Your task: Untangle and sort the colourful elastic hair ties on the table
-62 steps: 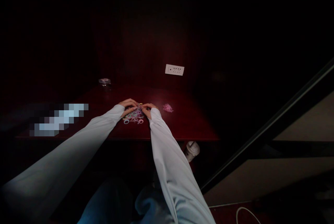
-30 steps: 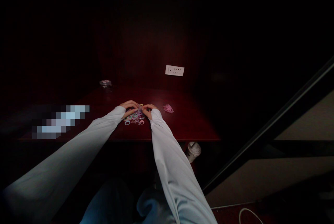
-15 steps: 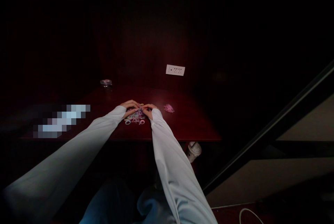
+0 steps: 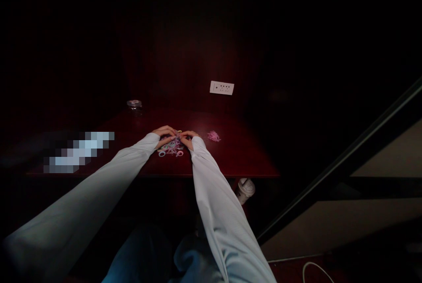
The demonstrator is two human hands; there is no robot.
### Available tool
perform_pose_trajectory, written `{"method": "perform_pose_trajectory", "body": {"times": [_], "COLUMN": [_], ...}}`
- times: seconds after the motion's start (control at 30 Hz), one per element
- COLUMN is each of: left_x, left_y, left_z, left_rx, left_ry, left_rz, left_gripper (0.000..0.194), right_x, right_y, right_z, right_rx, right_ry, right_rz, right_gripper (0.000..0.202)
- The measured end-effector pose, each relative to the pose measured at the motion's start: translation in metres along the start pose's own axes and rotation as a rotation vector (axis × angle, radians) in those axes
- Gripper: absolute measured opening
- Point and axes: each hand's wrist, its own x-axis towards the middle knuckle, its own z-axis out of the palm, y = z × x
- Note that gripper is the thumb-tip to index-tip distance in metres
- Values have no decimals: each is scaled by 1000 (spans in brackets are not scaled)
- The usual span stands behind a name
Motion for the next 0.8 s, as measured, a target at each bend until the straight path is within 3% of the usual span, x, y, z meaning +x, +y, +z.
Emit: {"method": "perform_pose_trajectory", "body": {"times": [0.53,0.8], "left_x": [-1,-1], "left_y": [2,-11], "left_z": [0,7], "left_rx": [-9,-8], "left_ry": [-4,49], "left_rz": [-26,7], "left_gripper": [32,37], "right_x": [-1,-1], "right_y": [-2,-3], "right_z": [-2,-3], "right_rx": [12,4], "right_ry": [-13,-20], "right_rz": [4,7], "right_gripper": [14,13]}}
